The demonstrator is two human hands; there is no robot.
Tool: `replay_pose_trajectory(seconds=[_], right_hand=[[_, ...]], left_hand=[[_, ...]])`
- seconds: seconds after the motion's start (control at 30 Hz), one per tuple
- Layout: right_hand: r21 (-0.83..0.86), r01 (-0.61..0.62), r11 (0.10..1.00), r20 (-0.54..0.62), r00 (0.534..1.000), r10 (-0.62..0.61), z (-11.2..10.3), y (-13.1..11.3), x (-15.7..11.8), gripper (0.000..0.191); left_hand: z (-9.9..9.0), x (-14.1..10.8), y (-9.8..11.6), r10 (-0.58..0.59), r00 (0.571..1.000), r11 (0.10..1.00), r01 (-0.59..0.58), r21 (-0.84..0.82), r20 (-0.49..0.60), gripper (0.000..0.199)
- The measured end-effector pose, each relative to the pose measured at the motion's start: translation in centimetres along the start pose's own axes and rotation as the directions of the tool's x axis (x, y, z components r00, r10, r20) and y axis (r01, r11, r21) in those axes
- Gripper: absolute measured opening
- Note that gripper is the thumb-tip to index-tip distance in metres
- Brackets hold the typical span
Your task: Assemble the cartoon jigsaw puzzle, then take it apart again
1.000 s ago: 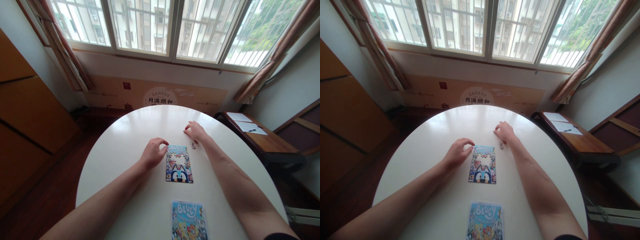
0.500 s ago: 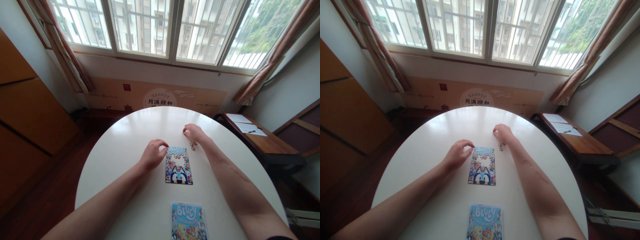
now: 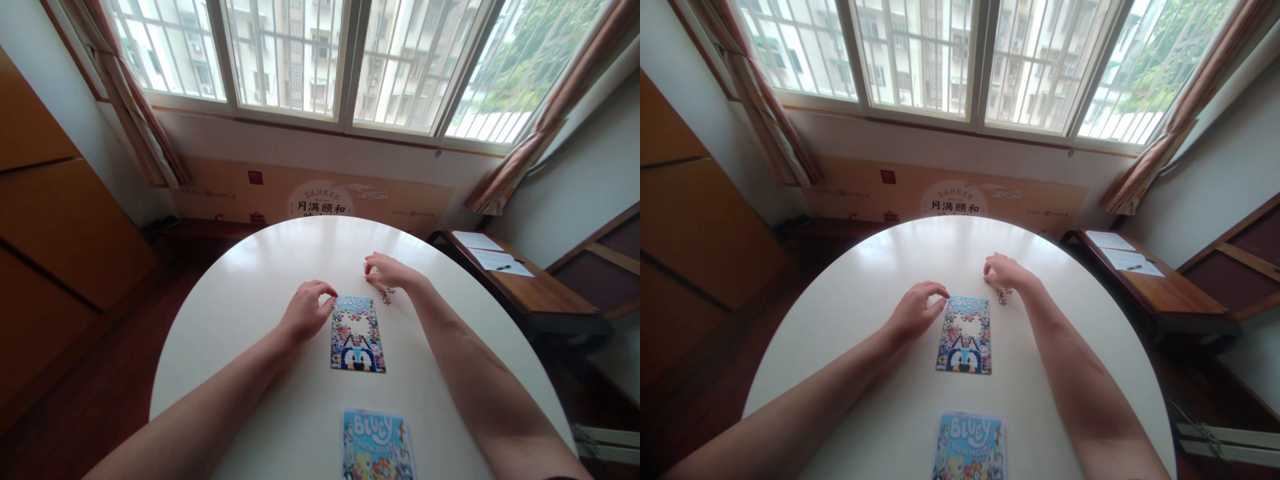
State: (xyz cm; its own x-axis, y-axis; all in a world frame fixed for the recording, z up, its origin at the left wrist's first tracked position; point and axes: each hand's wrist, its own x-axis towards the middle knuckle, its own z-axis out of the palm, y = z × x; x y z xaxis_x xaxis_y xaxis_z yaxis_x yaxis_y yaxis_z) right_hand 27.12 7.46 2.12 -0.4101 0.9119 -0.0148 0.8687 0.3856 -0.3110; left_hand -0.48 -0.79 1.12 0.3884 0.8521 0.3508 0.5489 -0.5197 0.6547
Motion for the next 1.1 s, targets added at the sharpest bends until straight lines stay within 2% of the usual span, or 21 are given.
replay_pose_trajectory(seconds=[0.17,0.37,0.47,0.53,0.67,0.73,0.83,0.9,0.97,1.03,1.1], right_hand=[[0.118,0.092,0.989,0.094,0.99,-0.104,-1.0,-1.3,-0.6,0.005],[0.234,0.055,0.971,0.106,0.991,-0.081,-1.1,-1.9,-0.8,0.008],[0.28,0.032,0.959,0.084,0.995,-0.058,-1.6,-2.4,-1.1,0.017],[0.384,0.044,0.922,0.075,0.994,-0.079,-2.2,-3.4,-1.5,0.023],[0.692,0.111,0.713,-0.001,0.988,-0.152,-3.3,-6.7,-3.0,0.027],[0.786,0.119,0.606,-0.05,0.99,-0.129,-3.2,-8.6,-4.0,0.028],[0.926,0.072,0.372,-0.09,0.995,0.033,-1.8,-11.2,-5.8,0.031],[0.986,0.017,0.165,-0.044,0.987,0.155,-0.3,-12.4,-7.0,0.032],[1.0,-0.023,-0.006,0.024,0.974,0.223,1.2,-13.1,-8.0,0.032],[0.993,-0.034,-0.115,0.063,0.964,0.26,2.5,-13.6,-8.9,0.031],[0.984,-0.023,-0.179,0.075,0.954,0.29,3.4,-13.8,-9.6,0.031]], left_hand=[[-0.1,0.0,0.3,0.006,1.0,1.0,-0.006,-0.005,-0.006,0.012],[0.0,-0.1,0.3,0.019,1.0,1.0,-0.019,-0.014,-0.021,0.012],[0.0,-0.1,0.2,0.032,0.999,0.999,-0.032,-0.019,-0.028,0.013],[-0.1,-0.2,0.4,0.038,0.999,0.999,-0.039,-0.023,-0.036,0.012],[-0.5,-0.3,1.0,0.088,0.993,0.994,-0.093,-0.06,-0.076,0.011],[-0.7,-0.5,1.4,0.135,0.986,0.986,-0.144,-0.089,-0.098,0.011],[-0.7,-0.7,1.9,0.192,0.974,0.968,-0.208,-0.138,-0.121,0.013],[-0.6,-0.8,2.1,0.208,0.971,0.957,-0.228,-0.181,-0.122,0.014],[-0.4,-0.8,2.3,0.209,0.972,0.946,-0.229,-0.231,-0.108,0.015],[-0.2,-0.9,2.4,0.21,0.973,0.934,-0.227,-0.277,-0.092,0.015],[-0.1,-1.0,2.5,0.221,0.972,0.919,-0.233,-0.318,-0.074,0.016]])
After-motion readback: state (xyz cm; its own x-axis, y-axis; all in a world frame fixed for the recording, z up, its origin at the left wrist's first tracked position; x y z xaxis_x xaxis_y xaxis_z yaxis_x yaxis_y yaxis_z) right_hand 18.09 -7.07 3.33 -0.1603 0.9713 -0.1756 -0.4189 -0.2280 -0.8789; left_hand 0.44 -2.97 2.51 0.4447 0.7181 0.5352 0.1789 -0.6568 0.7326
